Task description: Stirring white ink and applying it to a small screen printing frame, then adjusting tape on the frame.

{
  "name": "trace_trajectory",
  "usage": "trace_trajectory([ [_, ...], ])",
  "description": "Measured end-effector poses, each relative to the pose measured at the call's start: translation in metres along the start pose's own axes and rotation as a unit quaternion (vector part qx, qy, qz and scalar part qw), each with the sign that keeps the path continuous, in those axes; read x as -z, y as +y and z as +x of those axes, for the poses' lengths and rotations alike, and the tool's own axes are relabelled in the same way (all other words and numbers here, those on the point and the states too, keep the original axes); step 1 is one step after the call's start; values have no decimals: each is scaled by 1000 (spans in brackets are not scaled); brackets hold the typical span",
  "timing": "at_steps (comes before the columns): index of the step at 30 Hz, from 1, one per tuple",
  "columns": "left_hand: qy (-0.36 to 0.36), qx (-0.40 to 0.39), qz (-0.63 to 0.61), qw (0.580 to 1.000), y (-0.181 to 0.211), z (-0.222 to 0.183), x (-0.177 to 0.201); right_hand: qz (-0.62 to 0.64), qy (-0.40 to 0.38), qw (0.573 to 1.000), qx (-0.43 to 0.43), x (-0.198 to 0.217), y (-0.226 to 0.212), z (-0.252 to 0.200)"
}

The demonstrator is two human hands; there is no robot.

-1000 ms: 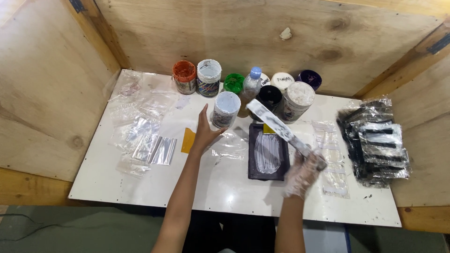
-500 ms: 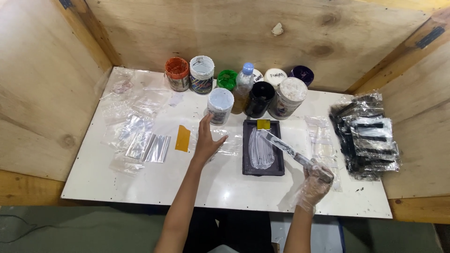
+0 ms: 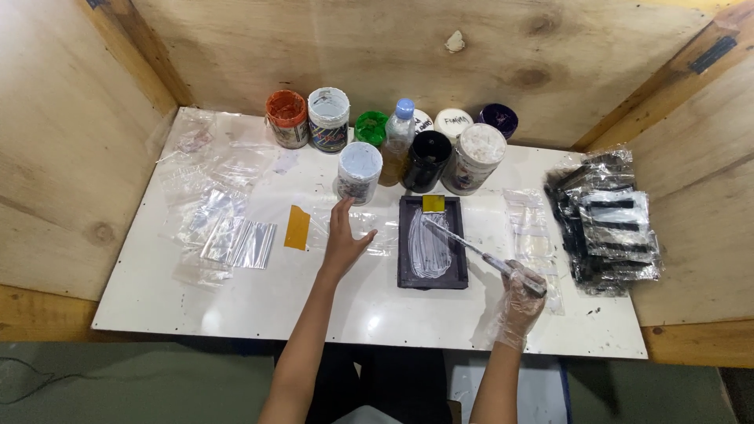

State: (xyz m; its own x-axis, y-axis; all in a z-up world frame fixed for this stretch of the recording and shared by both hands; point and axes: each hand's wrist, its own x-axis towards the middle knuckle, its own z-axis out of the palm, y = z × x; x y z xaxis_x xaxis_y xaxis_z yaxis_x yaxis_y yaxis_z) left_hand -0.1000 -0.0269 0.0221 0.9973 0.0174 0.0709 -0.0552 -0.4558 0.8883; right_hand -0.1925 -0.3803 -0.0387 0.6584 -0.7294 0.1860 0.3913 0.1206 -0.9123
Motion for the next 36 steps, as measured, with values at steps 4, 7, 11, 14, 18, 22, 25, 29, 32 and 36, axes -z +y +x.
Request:
trace_trajectory([
  [4,9,-5,1,1000,6,0,2,-5,-47,999,11,8,-1,2],
  [7,8,2,-4,1000,7,-1,1,-21,-52,998,27,10,-2,0],
  [11,8,8,-2,1000,7,-3,-1,5,-76,997,3,17,3,3],
  [14,9,8,1,1000,8,-5,-3,27,-51,998,-9,13,-2,1],
  [18,9,10,-3,1000,10,-6,-3,25,-17,999,-18,5,-19,-4],
  [22,9,14,-4,1000,7,-4,-6,33,-8,999,-32,8,-18,-3],
  [25,10,14,1,1000,5,-3,-9,40,-9,999,-31,3,-21,-7],
  [29,14,4,-6,1000,0,-3,-10,44,15,998,-44,-10,-35,-13],
  [32,18,3,-11,1000,-1,-5,-8,52,56,995,-68,-16,-41,-12],
  [36,17,21,-13,1000,-1,-6,-6,69,137,981,-121,-20,-46,-13],
])
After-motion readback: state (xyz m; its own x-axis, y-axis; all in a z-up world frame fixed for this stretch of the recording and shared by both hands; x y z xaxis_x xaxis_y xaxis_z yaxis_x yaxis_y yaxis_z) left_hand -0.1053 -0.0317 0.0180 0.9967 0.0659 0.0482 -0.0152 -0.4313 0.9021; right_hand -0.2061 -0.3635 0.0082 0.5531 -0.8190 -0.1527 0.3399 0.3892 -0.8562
